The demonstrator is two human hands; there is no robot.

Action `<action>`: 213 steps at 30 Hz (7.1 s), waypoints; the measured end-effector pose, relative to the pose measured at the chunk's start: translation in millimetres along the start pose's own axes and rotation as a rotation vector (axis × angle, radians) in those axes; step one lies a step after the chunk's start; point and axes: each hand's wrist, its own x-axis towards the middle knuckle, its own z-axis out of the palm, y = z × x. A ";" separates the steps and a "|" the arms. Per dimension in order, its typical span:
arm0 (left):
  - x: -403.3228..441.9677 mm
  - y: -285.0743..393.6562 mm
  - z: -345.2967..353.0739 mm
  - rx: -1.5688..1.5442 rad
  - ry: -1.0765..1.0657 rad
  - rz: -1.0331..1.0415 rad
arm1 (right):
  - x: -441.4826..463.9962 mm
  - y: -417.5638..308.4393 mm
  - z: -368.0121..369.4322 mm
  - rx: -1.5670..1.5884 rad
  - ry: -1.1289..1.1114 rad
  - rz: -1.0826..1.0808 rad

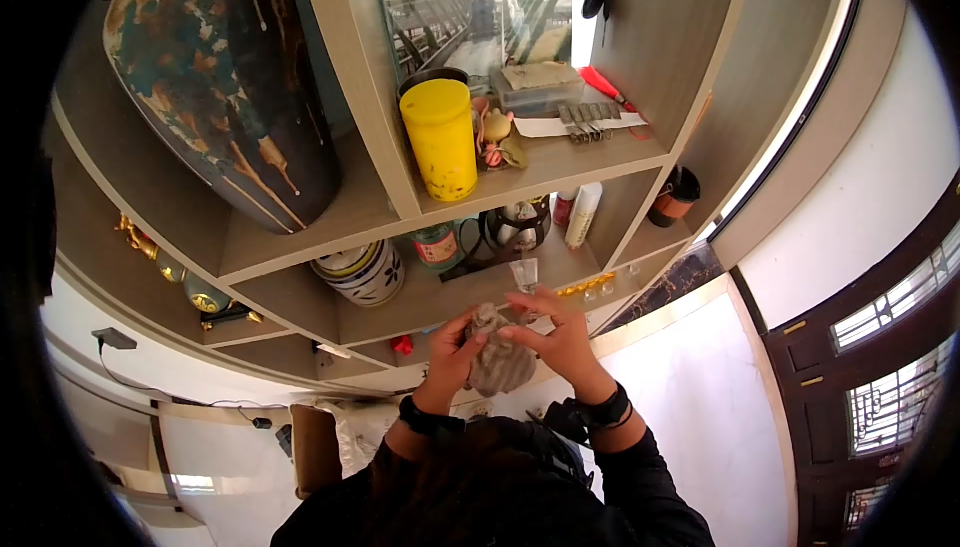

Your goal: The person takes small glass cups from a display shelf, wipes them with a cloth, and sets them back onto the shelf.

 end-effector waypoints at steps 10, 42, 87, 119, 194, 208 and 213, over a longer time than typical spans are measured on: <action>2.1 0.8 -0.1 0.132 -0.100 0.016 | 1.9 -3.6 9.7 -0.112 -0.142 -0.103; -0.2 18.5 -0.6 -0.554 -0.438 -0.528 | -0.4 -11.8 -10.0 -0.094 -0.250 -0.171; -10.4 59.4 -21.6 0.136 0.032 0.141 | -31.0 -7.2 -62.7 0.388 -0.391 0.196; -44.9 29.9 -77.3 0.130 0.448 0.020 | -26.4 127.6 -88.1 0.485 -0.042 0.637; -2.9 44.3 15.6 0.552 -0.175 0.269 | -41.1 -4.9 -6.8 0.317 0.170 0.006; -3.7 41.9 -36.6 -0.112 -0.276 -0.191 | -44.1 -15.0 39.4 -0.204 0.222 -0.069; 0.7 45.2 -63.3 -0.253 -0.231 -0.329 | -30.3 -22.6 48.4 -0.746 -0.054 -0.350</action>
